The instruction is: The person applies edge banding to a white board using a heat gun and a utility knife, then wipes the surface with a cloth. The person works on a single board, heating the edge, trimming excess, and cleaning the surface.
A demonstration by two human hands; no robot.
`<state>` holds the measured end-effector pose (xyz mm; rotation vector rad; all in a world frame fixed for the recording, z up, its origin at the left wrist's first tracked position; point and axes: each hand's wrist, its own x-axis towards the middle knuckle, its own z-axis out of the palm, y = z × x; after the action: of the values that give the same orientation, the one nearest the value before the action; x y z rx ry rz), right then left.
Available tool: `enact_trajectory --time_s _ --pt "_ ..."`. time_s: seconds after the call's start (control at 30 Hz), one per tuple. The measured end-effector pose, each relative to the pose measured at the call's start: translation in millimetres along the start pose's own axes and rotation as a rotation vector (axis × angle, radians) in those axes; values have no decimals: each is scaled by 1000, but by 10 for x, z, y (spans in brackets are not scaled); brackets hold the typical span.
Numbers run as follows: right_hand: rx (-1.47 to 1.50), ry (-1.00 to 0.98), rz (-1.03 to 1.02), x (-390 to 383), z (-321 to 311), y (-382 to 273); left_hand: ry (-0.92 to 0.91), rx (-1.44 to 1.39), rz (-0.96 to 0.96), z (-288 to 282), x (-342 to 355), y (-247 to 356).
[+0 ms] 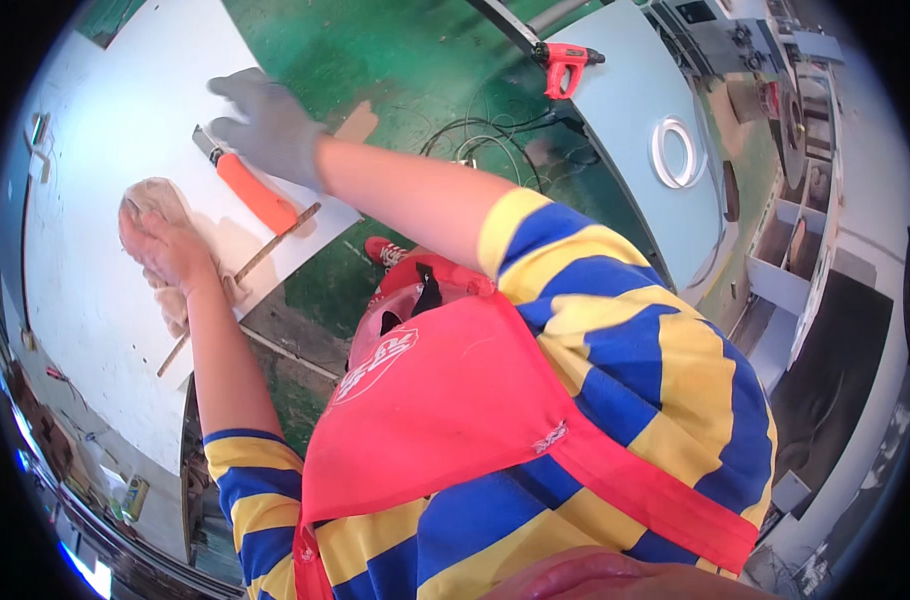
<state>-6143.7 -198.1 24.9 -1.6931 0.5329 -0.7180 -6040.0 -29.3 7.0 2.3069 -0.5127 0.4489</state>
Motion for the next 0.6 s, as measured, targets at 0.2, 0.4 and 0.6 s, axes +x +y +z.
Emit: enact_trajectory --time_s 0.2,0.4,0.6 --pt "-265 283 342 -884 -2021 1261 -271 -137 -65 -140 99 57" --pt "-733 308 840 -1827 -4274 2854 -256 473 78 -751 -360 24" --pt "-844 283 1032 -1310 -4979 4093 -270 420 -356 -568 -1284 104"
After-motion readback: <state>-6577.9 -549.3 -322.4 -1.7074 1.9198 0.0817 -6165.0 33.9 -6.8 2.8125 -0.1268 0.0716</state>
